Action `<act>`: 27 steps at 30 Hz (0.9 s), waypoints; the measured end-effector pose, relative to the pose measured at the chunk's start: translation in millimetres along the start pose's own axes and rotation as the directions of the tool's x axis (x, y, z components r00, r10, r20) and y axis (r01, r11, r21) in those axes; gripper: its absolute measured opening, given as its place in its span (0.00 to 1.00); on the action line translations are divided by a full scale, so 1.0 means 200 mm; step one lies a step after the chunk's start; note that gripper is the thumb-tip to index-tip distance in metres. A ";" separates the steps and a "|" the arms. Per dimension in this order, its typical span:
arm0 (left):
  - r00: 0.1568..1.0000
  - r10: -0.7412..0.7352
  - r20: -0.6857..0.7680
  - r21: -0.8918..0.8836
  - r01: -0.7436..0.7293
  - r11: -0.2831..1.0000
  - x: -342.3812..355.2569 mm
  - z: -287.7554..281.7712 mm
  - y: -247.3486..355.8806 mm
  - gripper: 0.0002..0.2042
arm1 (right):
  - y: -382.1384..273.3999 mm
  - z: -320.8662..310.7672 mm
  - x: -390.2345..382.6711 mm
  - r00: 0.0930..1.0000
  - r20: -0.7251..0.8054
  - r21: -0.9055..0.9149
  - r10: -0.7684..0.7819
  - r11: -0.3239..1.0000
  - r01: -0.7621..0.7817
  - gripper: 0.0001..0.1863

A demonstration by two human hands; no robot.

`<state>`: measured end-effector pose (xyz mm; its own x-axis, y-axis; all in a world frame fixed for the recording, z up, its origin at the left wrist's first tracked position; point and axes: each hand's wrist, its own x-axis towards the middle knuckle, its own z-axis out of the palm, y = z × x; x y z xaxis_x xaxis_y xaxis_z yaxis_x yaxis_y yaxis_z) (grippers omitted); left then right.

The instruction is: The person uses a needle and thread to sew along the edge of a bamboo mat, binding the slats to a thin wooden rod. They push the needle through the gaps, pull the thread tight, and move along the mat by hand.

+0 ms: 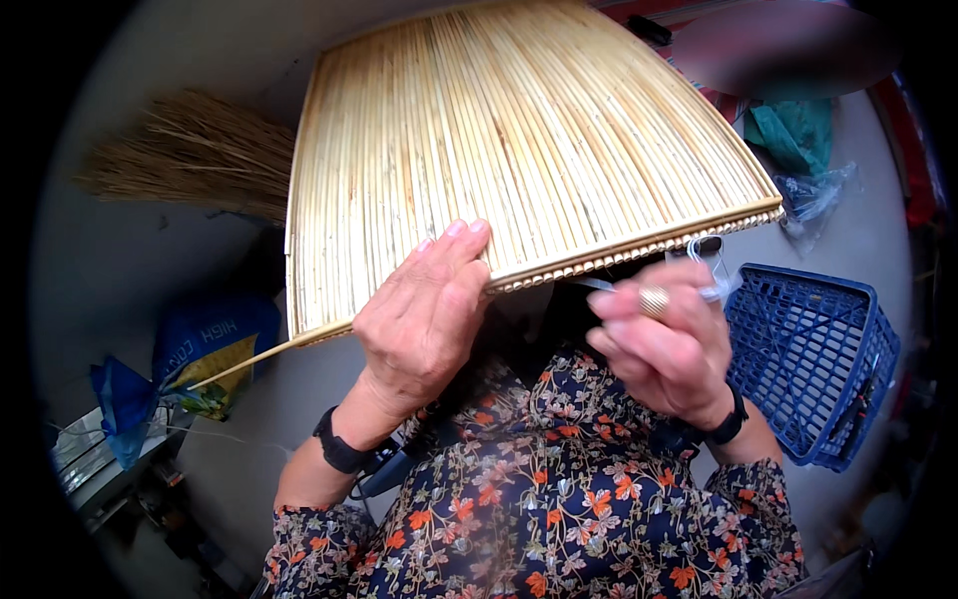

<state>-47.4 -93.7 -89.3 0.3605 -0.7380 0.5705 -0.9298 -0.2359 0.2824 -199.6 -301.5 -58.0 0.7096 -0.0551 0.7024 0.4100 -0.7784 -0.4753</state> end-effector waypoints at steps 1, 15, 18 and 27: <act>1.000 -0.003 0.007 -0.013 0.003 1.000 0.03 -0.01 0.00 0.10 | 0.00 -0.04 -0.05 0.999 0.019 0.069 0.033 0.997 -0.034 0.18; 0.977 -0.064 0.201 -0.135 0.093 0.987 0.24 -0.19 -0.04 0.19 | 0.15 0.04 -0.32 0.589 -0.012 0.861 0.808 0.308 -0.406 0.05; 0.968 -0.080 0.238 -0.151 0.119 0.981 0.26 -0.21 -0.05 0.18 | 0.24 -0.03 -0.38 0.407 -0.254 0.712 0.877 0.455 -0.535 0.04; 0.908 -0.299 0.293 -0.357 0.394 0.847 0.41 -0.32 -0.16 0.16 | 0.10 -0.03 -0.16 0.637 0.025 0.494 0.771 0.545 -0.678 0.02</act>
<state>16.9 -105.4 -1.8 0.5837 -0.7851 0.2073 -0.6187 -0.2646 0.7397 -217.7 -319.0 -86.1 0.7819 -0.6197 0.0679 0.0248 -0.0779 -0.9967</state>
